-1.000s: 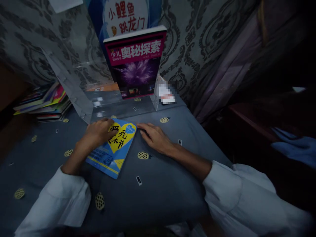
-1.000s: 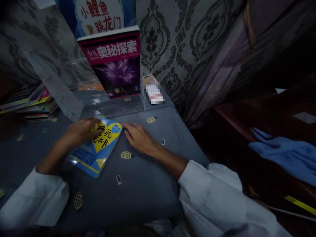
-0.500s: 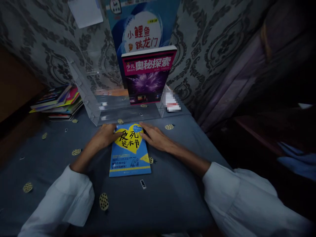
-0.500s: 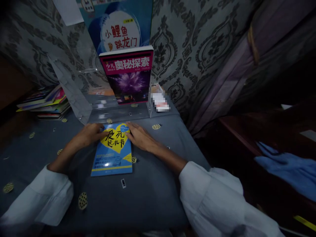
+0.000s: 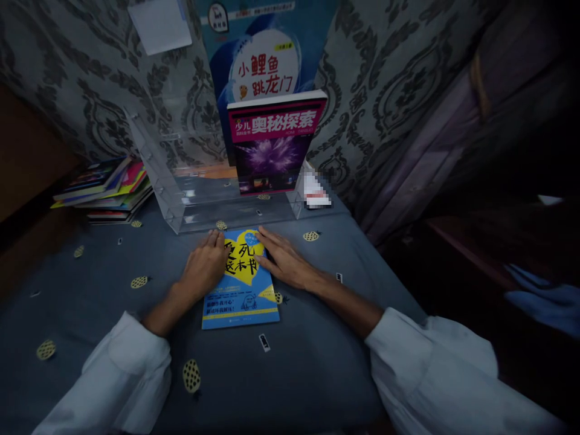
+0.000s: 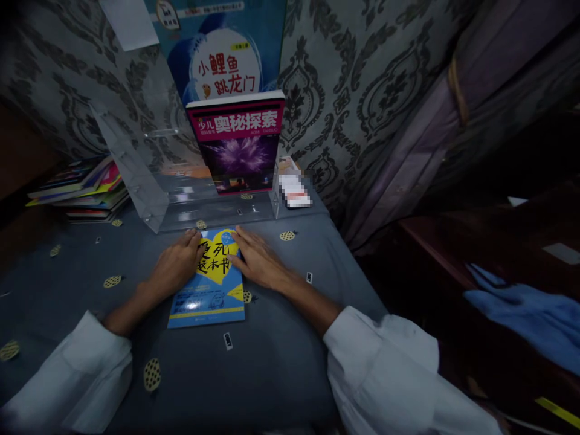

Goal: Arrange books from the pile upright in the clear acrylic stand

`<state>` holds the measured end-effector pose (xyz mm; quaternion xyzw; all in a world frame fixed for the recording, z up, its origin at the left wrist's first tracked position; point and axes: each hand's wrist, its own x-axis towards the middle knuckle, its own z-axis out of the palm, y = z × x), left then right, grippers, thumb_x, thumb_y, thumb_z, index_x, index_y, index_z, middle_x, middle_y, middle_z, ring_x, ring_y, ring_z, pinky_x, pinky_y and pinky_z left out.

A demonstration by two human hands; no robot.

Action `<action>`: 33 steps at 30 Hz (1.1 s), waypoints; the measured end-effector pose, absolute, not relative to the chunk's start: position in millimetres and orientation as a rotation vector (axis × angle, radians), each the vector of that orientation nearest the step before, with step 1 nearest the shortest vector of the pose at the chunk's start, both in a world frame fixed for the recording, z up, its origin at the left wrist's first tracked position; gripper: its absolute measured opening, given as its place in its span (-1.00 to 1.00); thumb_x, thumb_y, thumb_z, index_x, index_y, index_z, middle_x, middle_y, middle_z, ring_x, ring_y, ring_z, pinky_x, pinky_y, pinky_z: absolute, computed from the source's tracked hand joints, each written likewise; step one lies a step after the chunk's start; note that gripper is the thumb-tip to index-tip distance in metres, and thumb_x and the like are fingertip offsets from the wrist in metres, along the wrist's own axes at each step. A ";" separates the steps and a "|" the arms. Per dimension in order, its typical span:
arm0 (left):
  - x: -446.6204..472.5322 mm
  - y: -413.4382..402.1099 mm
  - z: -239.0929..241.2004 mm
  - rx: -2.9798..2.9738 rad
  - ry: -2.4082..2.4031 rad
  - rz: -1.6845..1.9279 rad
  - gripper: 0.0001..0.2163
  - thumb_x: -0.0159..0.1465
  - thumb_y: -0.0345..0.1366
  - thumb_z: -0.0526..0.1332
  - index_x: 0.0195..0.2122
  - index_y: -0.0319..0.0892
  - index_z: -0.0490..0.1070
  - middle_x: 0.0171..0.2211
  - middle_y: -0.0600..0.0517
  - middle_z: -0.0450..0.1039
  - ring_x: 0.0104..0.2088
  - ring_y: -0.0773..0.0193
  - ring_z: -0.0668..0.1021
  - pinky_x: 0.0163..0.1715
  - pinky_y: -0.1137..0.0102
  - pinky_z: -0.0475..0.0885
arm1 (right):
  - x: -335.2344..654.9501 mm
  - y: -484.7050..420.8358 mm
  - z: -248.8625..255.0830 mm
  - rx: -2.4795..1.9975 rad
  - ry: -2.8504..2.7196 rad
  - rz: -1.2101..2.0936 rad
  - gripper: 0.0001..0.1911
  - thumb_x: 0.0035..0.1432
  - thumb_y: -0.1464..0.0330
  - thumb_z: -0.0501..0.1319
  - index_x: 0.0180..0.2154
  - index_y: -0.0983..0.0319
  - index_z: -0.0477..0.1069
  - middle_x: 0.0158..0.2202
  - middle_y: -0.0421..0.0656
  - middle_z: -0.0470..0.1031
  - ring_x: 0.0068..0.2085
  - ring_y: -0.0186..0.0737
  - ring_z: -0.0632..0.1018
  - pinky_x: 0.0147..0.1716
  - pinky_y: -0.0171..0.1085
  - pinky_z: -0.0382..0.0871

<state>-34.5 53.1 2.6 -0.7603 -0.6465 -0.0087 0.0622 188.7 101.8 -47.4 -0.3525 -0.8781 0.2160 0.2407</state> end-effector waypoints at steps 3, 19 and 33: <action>-35.8 53.9 2.6 -2.293 -1.962 -0.048 -0.68 0.49 -0.31 0.02 0.17 -0.37 0.33 0.24 -0.30 0.38 0.30 -0.04 0.40 0.21 0.17 0.40 | 188.2 101.4 -47.1 -0.977 -2.413 0.588 -0.30 0.41 0.01 0.03 0.40 0.27 0.13 0.46 0.11 0.08 0.44 0.12 0.17 0.39 0.19 0.10; -39.9 60.0 -8.1 -2.423 -1.951 -0.310 -0.63 0.46 -0.31 0.00 0.23 -0.27 0.34 0.31 -0.20 0.34 0.33 0.05 0.38 0.29 0.18 0.33 | 184.5 97.7 -44.7 -0.977 -2.415 0.561 -0.31 0.41 0.06 0.05 0.39 0.33 0.14 0.45 0.14 0.09 0.44 0.10 0.17 0.40 0.12 0.11; -40.8 66.6 -14.3 -2.544 -1.818 -0.399 -0.59 0.46 -0.32 -0.05 0.26 -0.26 0.34 0.31 -0.17 0.34 0.32 0.08 0.39 0.31 0.12 0.31 | 184.5 94.4 -35.0 -1.028 -2.426 0.623 -0.31 0.39 0.11 0.10 0.38 0.38 0.15 0.44 0.17 0.11 0.44 0.10 0.18 0.41 0.10 0.11</action>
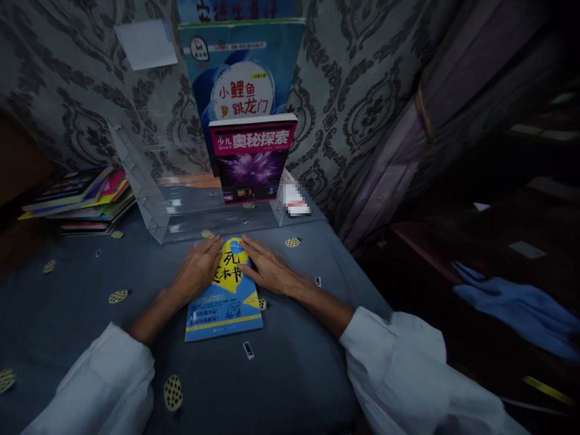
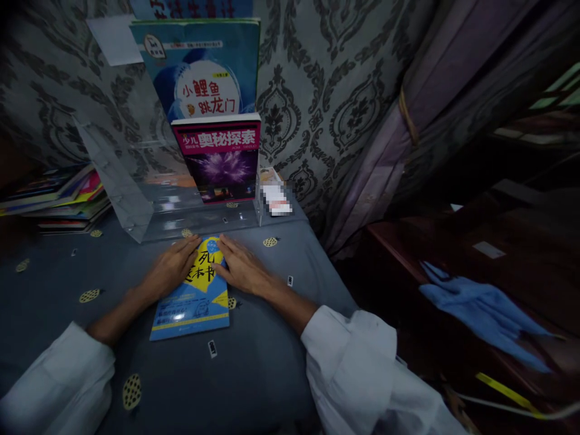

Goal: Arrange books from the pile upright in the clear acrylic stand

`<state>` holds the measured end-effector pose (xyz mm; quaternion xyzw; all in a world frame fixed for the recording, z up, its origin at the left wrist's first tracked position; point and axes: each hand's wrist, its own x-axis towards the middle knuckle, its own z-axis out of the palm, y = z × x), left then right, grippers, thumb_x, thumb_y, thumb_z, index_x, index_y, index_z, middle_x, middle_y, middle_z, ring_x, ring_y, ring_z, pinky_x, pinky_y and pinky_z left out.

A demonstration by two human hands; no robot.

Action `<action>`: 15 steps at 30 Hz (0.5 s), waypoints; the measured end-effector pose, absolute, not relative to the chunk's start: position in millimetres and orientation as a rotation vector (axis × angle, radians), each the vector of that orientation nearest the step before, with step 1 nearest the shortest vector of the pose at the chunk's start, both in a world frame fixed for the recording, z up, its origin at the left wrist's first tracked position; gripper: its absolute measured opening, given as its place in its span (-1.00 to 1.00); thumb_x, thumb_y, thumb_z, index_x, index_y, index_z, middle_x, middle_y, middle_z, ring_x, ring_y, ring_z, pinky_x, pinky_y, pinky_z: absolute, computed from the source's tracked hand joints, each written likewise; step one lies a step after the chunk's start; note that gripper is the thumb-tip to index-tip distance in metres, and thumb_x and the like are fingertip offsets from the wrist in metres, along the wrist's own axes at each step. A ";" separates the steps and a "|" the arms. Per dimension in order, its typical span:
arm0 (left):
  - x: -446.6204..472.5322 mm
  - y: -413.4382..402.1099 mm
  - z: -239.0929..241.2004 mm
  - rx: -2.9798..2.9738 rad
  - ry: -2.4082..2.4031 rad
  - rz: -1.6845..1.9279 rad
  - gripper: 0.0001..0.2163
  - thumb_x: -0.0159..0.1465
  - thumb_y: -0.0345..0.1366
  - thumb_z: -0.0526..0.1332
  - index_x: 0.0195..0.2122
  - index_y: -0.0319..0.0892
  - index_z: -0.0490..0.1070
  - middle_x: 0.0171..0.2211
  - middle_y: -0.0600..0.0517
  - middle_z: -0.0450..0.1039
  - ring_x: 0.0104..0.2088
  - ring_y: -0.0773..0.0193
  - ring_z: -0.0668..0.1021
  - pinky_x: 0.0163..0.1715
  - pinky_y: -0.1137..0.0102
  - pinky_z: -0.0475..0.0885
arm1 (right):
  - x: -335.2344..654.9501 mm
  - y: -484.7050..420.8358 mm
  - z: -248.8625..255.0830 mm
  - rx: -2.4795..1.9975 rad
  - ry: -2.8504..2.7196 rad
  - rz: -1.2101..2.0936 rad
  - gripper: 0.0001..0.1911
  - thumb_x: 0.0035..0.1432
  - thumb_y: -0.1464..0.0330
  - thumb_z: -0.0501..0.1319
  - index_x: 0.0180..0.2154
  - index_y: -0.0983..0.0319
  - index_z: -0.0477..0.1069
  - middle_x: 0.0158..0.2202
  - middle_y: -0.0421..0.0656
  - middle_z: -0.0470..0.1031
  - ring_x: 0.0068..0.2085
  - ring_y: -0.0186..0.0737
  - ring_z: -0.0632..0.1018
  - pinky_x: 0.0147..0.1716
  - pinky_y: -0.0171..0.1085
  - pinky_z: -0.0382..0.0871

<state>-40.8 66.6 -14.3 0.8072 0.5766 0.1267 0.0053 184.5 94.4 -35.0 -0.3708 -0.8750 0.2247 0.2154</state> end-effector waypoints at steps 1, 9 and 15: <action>-42.4 68.1 -16.4 2.543 1.767 0.405 -0.58 0.46 -0.31 -0.05 0.27 -0.27 0.33 0.31 -0.17 0.34 0.33 0.09 0.38 0.33 0.12 0.29 | 184.3 94.4 -35.2 -1.031 -2.425 0.623 -0.31 0.39 0.12 0.11 0.37 0.38 0.15 0.44 0.18 0.11 0.44 0.10 0.18 0.41 0.09 0.11; -41.8 74.3 -19.7 2.583 1.745 0.489 -0.63 0.44 -0.29 0.00 0.18 -0.20 0.41 0.20 -0.15 0.47 0.23 0.06 0.49 0.25 0.12 0.40 | 183.1 93.9 -35.7 -1.038 -2.430 0.614 -0.32 0.38 0.16 0.14 0.37 0.39 0.14 0.44 0.18 0.11 0.44 0.07 0.19 0.41 0.06 0.10; -41.8 79.2 -29.0 2.641 1.693 0.498 -0.60 0.45 -0.30 -0.03 0.23 -0.23 0.38 0.24 -0.18 0.43 0.26 0.06 0.47 0.26 0.11 0.37 | 184.1 91.8 -30.1 -1.056 -2.434 0.623 -0.31 0.37 0.14 0.15 0.37 0.37 0.15 0.44 0.18 0.11 0.43 0.09 0.20 0.40 0.06 0.12</action>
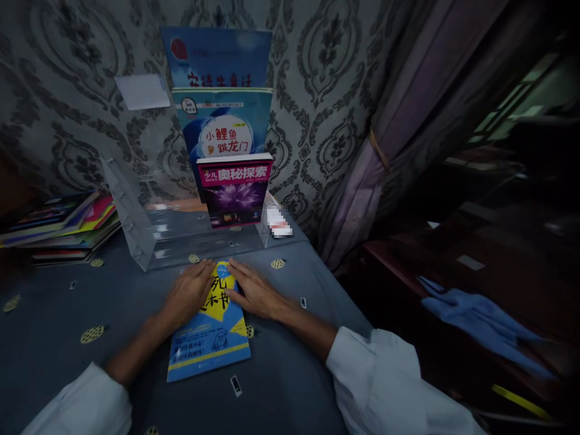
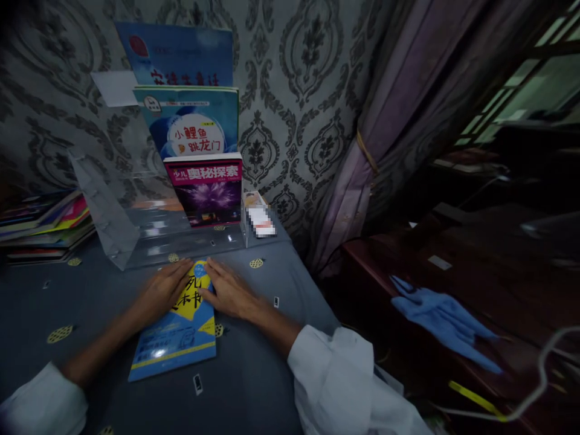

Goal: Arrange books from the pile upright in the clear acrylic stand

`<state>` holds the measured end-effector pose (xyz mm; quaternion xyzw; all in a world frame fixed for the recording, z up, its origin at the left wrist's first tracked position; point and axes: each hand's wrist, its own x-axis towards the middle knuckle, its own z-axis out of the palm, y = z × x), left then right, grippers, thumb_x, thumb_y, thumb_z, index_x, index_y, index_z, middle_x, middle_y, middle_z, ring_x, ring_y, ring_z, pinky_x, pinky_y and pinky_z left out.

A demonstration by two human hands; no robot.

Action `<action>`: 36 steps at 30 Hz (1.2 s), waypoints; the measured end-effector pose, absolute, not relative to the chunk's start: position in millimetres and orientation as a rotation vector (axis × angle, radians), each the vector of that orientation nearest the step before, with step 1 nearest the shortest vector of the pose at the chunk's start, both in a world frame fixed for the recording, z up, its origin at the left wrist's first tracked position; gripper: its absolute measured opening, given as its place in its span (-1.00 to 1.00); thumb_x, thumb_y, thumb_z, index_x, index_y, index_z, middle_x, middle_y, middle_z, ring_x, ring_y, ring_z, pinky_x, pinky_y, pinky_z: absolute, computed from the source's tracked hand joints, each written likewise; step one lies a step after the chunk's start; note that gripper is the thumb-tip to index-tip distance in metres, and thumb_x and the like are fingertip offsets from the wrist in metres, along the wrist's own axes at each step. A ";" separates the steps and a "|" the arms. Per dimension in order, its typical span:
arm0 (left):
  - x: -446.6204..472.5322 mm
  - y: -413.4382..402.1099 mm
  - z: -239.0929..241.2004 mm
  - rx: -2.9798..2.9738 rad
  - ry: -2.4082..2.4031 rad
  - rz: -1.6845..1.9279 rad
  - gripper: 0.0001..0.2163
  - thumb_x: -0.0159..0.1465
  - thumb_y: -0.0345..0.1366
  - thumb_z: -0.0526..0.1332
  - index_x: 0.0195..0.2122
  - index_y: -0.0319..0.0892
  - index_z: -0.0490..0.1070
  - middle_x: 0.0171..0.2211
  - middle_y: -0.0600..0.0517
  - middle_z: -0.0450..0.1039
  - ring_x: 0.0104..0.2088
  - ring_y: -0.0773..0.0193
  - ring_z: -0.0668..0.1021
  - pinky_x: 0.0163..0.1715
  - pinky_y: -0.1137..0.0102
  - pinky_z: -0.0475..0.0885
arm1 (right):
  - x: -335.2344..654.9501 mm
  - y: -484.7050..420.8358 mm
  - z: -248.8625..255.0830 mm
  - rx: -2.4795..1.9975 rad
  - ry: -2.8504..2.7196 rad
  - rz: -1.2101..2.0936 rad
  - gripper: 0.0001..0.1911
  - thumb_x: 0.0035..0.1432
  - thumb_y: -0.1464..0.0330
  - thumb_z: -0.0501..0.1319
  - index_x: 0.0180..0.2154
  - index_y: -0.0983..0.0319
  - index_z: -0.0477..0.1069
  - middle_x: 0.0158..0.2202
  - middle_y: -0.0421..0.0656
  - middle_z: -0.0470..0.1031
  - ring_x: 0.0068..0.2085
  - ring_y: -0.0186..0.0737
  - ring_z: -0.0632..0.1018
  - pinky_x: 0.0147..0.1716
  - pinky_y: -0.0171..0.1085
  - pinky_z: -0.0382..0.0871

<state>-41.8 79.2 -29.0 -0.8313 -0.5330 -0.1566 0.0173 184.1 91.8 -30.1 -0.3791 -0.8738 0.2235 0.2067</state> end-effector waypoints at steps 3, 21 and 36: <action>-43.9 83.2 -36.6 -2.647 -1.557 -0.523 -0.57 0.46 -0.32 -0.08 0.27 -0.21 0.35 0.29 -0.16 0.37 0.30 0.10 0.42 0.28 0.10 0.34 | 185.0 90.7 -27.2 -1.057 -2.435 0.627 -0.32 0.37 0.14 0.15 0.37 0.36 0.16 0.44 0.17 0.10 0.42 0.10 0.21 0.39 0.07 0.14; -25.0 93.0 -22.6 -2.708 -1.540 -0.531 -0.61 0.43 -0.38 0.01 0.22 -0.18 0.41 0.23 -0.12 0.45 0.23 0.12 0.50 0.24 0.14 0.40 | 186.2 90.9 -26.7 -1.072 -2.407 0.651 -0.30 0.34 0.18 0.19 0.38 0.36 0.17 0.43 0.16 0.14 0.42 0.08 0.23 0.38 0.03 0.18; -24.6 99.7 -28.4 -2.768 -1.399 -0.666 -0.59 0.41 -0.44 0.02 0.23 -0.13 0.40 0.19 -0.10 0.49 0.21 0.14 0.52 0.21 0.15 0.45 | 188.0 91.9 -30.6 -1.037 -2.367 0.576 -0.40 0.30 0.24 0.23 0.29 0.35 0.32 0.36 0.17 0.28 0.36 0.09 0.34 0.34 0.04 0.26</action>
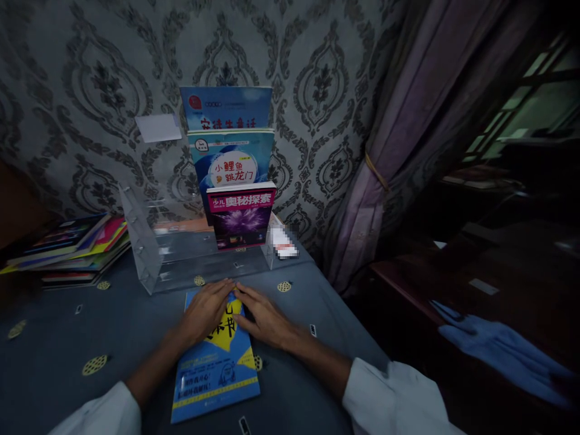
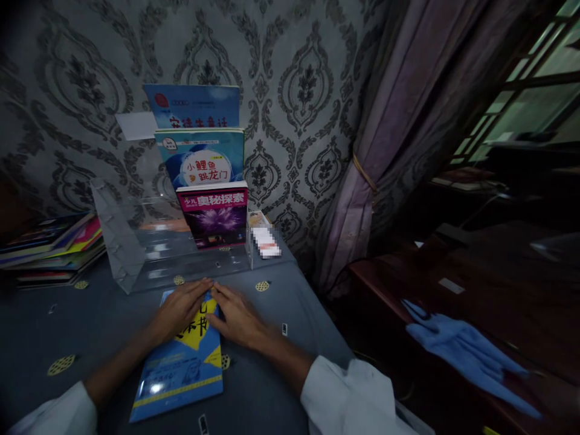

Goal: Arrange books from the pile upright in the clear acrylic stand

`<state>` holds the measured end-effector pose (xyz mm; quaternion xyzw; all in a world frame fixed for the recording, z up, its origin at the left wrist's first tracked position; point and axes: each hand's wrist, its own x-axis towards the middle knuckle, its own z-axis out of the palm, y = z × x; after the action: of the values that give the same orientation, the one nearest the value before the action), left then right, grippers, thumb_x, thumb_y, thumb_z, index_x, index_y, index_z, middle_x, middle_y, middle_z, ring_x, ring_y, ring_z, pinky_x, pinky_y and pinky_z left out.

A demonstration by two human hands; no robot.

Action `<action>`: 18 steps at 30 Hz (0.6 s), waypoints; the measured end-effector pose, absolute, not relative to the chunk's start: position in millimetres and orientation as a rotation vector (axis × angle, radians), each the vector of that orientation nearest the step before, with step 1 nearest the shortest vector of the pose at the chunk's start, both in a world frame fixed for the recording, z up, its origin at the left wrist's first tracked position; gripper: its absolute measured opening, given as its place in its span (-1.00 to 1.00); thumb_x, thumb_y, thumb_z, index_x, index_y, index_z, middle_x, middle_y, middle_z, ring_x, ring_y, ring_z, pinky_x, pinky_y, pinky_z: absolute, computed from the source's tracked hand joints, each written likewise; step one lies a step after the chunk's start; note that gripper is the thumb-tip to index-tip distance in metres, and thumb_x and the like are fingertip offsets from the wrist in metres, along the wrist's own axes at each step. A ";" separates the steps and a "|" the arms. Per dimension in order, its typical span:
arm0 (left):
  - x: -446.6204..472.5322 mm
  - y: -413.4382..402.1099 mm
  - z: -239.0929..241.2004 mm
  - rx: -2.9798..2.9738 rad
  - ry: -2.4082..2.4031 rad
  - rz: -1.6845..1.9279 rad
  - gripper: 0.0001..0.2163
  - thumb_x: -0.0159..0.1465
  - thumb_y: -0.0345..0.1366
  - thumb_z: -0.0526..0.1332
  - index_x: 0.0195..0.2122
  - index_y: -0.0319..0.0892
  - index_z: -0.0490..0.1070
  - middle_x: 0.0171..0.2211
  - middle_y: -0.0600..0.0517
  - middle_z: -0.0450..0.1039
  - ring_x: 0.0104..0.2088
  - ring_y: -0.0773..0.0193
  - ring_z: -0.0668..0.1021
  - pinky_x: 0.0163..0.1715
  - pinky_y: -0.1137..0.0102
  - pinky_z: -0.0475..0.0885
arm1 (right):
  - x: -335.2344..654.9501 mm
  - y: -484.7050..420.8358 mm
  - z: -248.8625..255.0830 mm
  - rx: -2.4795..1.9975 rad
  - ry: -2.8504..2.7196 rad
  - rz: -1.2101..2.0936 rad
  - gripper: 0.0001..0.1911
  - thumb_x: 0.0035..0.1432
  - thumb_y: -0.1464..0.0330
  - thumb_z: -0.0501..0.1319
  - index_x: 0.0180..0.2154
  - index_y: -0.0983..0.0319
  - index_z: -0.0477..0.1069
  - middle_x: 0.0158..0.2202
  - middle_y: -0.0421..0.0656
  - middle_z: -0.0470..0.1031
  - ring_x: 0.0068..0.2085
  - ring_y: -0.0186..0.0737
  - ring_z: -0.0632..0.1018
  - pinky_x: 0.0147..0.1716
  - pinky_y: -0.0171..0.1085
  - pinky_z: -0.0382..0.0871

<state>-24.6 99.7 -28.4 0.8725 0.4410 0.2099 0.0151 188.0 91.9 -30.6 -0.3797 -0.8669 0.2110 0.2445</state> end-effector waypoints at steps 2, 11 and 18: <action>-28.0 100.3 -32.7 2.759 1.302 0.642 -0.53 0.39 -0.49 -0.03 0.28 -0.13 0.34 0.26 -0.11 0.42 0.27 0.15 0.46 0.24 0.10 0.41 | 188.6 91.9 -31.3 -1.050 -2.348 0.562 -0.46 0.29 0.25 0.23 0.24 0.34 0.39 0.32 0.14 0.34 0.32 0.07 0.39 0.31 0.02 0.30; -29.1 103.3 -35.6 2.793 1.211 0.612 -0.50 0.37 -0.53 -0.04 0.31 -0.19 0.29 0.27 -0.16 0.40 0.28 0.14 0.44 0.24 0.09 0.39 | 188.4 93.4 -31.3 -1.052 -2.354 0.458 -0.52 0.26 0.31 0.26 0.18 0.32 0.44 0.22 0.11 0.47 0.23 0.06 0.48 0.27 0.03 0.35; -30.4 105.1 -38.4 2.790 1.224 0.519 -0.48 0.37 -0.50 -0.01 0.35 -0.11 0.25 0.32 -0.09 0.34 0.34 0.13 0.36 0.27 0.09 0.33 | 192.3 77.3 -27.9 -1.063 -2.406 0.411 -0.53 0.32 0.30 0.22 0.21 0.34 0.41 0.26 0.15 0.42 0.26 0.08 0.46 0.26 0.07 0.35</action>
<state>-30.4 105.1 -38.4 0.9024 0.3960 0.1678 0.0257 192.3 77.3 -27.9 -0.3878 -0.8779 0.1498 0.2376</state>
